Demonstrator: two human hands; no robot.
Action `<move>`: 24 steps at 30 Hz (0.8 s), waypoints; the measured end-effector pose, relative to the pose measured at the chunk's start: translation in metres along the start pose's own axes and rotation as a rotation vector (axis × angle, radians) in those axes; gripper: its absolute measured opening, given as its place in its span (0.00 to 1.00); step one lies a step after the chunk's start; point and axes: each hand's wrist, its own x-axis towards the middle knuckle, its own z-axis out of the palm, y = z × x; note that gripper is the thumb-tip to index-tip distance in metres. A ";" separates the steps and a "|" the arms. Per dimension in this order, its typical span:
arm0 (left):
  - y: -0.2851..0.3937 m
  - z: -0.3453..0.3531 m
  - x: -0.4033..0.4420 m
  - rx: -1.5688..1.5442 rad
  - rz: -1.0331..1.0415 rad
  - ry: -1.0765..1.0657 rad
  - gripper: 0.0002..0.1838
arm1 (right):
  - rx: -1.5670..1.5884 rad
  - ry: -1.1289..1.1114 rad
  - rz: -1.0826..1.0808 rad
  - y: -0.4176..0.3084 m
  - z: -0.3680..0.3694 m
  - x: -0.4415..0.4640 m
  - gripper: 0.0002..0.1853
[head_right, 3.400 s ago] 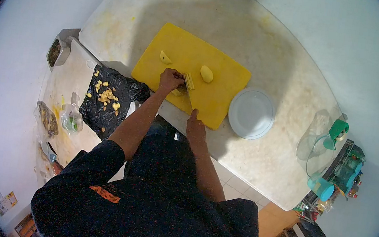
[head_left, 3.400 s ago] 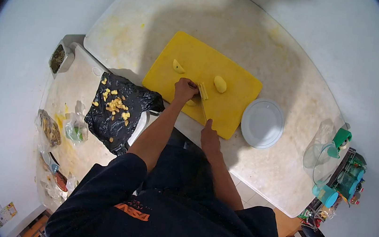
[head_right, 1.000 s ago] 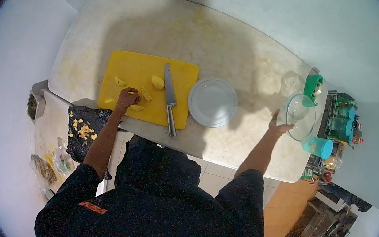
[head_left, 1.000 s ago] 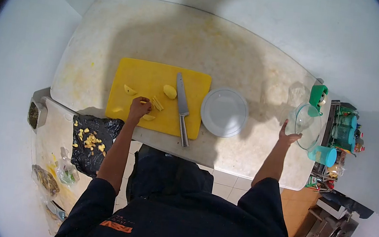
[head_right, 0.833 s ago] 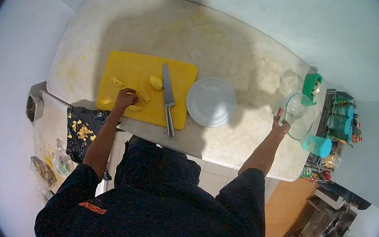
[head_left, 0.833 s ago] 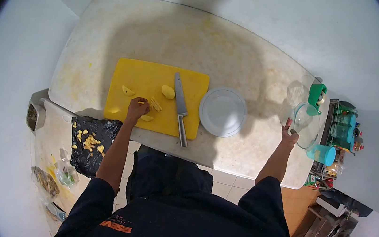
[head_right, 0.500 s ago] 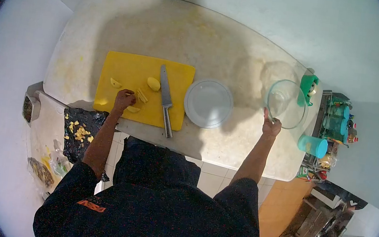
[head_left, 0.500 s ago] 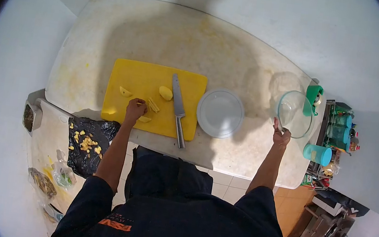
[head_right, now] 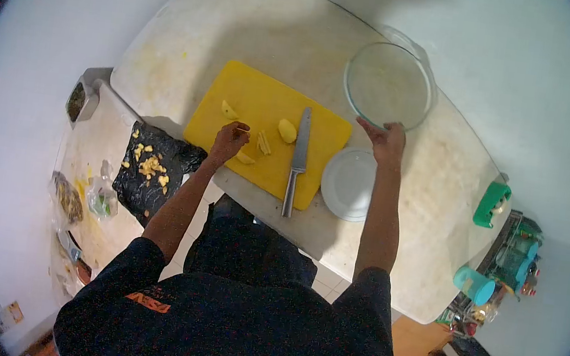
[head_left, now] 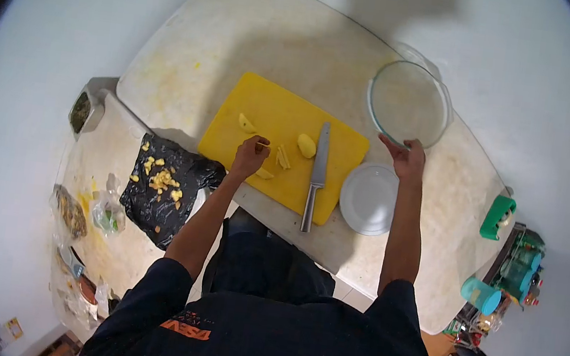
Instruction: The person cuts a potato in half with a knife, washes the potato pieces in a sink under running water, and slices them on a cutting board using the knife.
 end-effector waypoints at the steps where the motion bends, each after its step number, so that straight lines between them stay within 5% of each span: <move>1: 0.005 -0.006 -0.003 -0.023 -0.005 0.016 0.14 | 0.019 -0.017 0.034 0.013 0.018 0.011 0.21; 12: 0.002 -0.048 -0.040 -0.159 -0.059 0.171 0.13 | -0.185 -0.095 0.291 0.107 0.122 0.047 0.26; 19: 0.006 -0.030 -0.040 -0.040 0.027 0.151 0.13 | -0.093 -0.135 0.346 0.117 0.106 0.059 0.27; 22: 0.008 -0.024 -0.041 -0.016 0.045 0.119 0.13 | -0.184 0.071 0.277 0.113 0.117 0.025 0.27; 24: 0.013 -0.023 -0.040 0.020 0.026 0.082 0.14 | -0.527 -0.020 0.026 0.130 0.105 -0.005 0.25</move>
